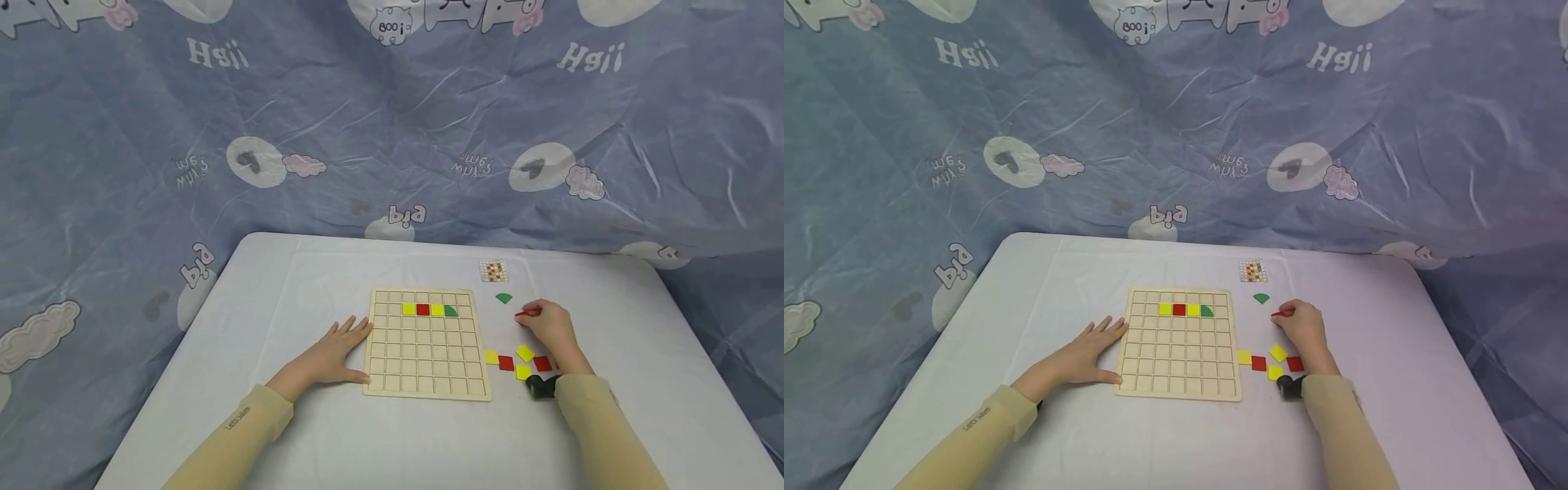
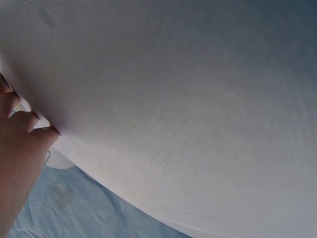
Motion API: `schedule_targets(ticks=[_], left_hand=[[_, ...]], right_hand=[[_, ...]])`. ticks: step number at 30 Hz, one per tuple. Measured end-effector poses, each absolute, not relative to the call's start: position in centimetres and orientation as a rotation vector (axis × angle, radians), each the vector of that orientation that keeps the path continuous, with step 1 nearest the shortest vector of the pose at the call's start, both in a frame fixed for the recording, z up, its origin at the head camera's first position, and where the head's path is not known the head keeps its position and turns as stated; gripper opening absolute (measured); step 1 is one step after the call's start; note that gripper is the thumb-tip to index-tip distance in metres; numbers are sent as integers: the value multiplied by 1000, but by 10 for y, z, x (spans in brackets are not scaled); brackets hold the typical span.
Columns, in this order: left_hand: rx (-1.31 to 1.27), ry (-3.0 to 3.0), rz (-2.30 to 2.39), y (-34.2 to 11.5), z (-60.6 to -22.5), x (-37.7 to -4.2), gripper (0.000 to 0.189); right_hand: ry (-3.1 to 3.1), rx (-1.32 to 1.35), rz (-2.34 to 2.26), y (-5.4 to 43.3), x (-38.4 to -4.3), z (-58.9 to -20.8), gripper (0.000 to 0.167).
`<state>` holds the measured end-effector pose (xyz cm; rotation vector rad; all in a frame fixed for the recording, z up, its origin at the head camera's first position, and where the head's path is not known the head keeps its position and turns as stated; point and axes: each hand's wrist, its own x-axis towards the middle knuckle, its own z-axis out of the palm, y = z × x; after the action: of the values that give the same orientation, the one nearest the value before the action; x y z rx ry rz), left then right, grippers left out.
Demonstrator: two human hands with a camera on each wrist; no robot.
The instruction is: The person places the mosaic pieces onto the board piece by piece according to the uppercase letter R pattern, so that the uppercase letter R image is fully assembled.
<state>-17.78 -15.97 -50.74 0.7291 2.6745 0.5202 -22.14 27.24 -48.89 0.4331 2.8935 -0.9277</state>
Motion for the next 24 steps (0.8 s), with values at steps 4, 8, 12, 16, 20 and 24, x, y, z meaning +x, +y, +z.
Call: schedule_targets(ticks=[4,8,12,16,20,24], left_hand=[[725,2675,518,-160,-507,-178,110],[728,2676,518,-160,-508,-178,110],[731,2675,513,-159,-508,-178,110],[727,2677,504,-159,-507,-178,110],[723,2674,509,-159,-506,-178,110],[716,2671,521,-159,-506,-177,109]], right_hand=[[2896,438,-906,272,-222,-490,36],[2896,430,-965,267,-220,-490,37],[2875,353,-1065,257,-216,-486,39],[2827,222,-1161,240,-213,-480,35],[2750,127,-1239,221,-213,-481,26],[2719,62,-1267,203,-213,-485,20]])
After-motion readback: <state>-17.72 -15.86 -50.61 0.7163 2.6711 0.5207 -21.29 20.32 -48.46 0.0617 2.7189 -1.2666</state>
